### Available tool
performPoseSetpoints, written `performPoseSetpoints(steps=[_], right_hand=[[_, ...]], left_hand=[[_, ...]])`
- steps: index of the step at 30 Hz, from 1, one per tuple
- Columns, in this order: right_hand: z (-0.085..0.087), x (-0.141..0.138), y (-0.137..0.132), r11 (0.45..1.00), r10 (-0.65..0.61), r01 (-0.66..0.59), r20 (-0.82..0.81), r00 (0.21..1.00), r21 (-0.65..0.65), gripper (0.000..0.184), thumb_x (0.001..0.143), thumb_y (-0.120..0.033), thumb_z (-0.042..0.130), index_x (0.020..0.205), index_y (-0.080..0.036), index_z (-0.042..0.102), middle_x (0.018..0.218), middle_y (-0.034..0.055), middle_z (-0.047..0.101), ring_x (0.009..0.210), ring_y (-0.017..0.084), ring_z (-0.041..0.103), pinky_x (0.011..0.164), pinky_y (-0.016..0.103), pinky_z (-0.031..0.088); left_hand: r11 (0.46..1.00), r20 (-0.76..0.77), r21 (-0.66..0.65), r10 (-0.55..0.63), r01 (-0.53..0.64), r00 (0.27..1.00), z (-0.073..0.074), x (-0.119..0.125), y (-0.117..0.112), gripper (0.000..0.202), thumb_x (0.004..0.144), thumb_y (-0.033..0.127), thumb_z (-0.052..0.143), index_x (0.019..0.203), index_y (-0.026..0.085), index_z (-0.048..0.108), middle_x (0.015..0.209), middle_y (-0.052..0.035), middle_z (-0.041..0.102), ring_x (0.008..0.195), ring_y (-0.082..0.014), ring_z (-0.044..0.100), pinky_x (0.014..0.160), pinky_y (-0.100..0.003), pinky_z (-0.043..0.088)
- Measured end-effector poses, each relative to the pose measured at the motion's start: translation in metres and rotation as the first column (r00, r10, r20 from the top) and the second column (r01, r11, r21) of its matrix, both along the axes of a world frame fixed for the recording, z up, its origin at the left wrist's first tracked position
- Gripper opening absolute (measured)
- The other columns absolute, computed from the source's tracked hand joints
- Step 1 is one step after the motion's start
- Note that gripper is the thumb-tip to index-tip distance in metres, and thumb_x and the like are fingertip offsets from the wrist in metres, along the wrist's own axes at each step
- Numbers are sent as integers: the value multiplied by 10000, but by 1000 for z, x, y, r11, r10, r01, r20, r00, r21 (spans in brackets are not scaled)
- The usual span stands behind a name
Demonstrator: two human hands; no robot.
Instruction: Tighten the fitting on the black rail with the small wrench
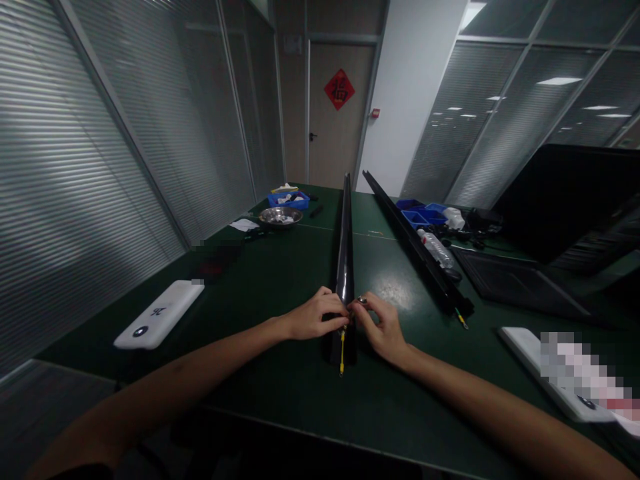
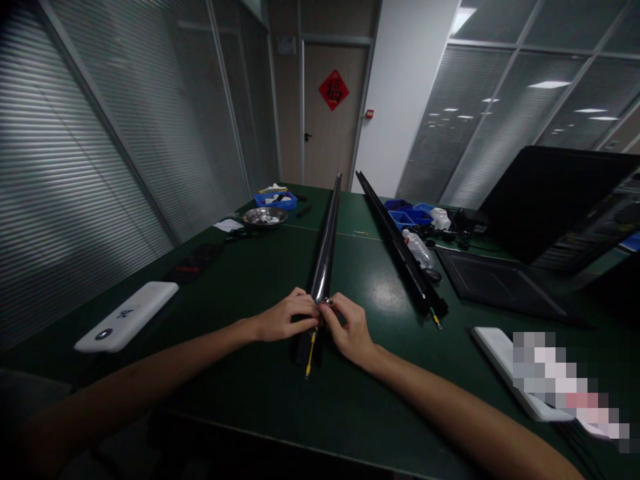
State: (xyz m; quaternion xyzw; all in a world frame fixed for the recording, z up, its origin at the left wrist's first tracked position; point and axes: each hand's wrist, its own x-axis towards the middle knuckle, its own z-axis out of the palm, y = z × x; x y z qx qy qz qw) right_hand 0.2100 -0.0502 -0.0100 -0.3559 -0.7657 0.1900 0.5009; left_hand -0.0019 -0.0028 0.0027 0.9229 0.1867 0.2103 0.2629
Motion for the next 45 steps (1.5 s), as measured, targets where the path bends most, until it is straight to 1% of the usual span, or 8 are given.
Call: performPoseSetpoints(steps=[5,10,15,20,23,31,38,45], right_hand=[[-2,2,1,999,35,-35,0,999,-4,251,1031,-262,514,813,-193,616,748,12,576,672,156,569,641,285,447],[0,2,1,995,101,-101,-14,995,-14,242,1039,-239,496,870,-197,664,768,11,600,678,146,586,642,272,455],[-2,2,1,1000,30,-30,8,1000,6,223,1026,-257,530,857,-194,661,791,27,614,732,168,599,684,292,465],[-8,1,2,1000,-30,30,17,999,7,229,1022,-283,537,848,-191,654,768,27,634,677,162,593,638,286,454],[-7,1,2,1000,-21,21,15,1000,-7,233,1025,-289,529,849,-188,645,754,22,635,657,154,592,629,275,457],[-2,3,2,995,99,-98,38,994,-19,268,1047,-283,474,890,-195,672,779,20,617,686,152,590,663,273,476],[-3,1,0,1000,22,-22,19,1000,5,255,1037,-289,498,861,-190,653,777,32,618,701,163,593,666,288,463],[-5,0,1,1000,19,-19,26,999,-5,246,1029,-275,513,834,-186,633,729,13,603,633,146,575,608,268,449]], left_hand=[[1000,-8,-13,8,-8,1000,2,0,-2,225,1029,346,520,985,192,677,967,-35,718,988,-201,604,994,-363,299],[1000,3,-4,-1,1,1000,2,0,-2,181,1022,312,540,991,188,667,977,-25,706,990,-190,606,994,-357,291],[1000,-15,-11,-5,4,1000,2,-1,-1,205,1034,317,513,989,193,669,986,-34,712,1012,-204,601,996,-364,294],[1000,-18,-14,-12,12,1000,3,0,-1,176,1033,278,513,997,189,662,988,-31,710,1009,-201,599,993,-362,290],[1000,-31,-13,-18,18,999,3,0,-1,203,1044,293,491,988,190,656,991,-32,706,1013,-201,594,997,-362,291],[1000,-26,-20,-9,8,1000,2,-1,-1,231,1032,364,514,969,182,643,976,-35,692,997,-204,597,1005,-362,304],[1000,-19,-13,-21,21,1000,1,-1,0,186,1036,303,502,1012,197,652,1008,-24,699,1014,-194,589,1009,-365,298],[1000,-28,-8,-30,30,999,0,-1,0,187,1040,292,490,1009,189,644,988,-28,693,1003,-194,588,1002,-360,297]])
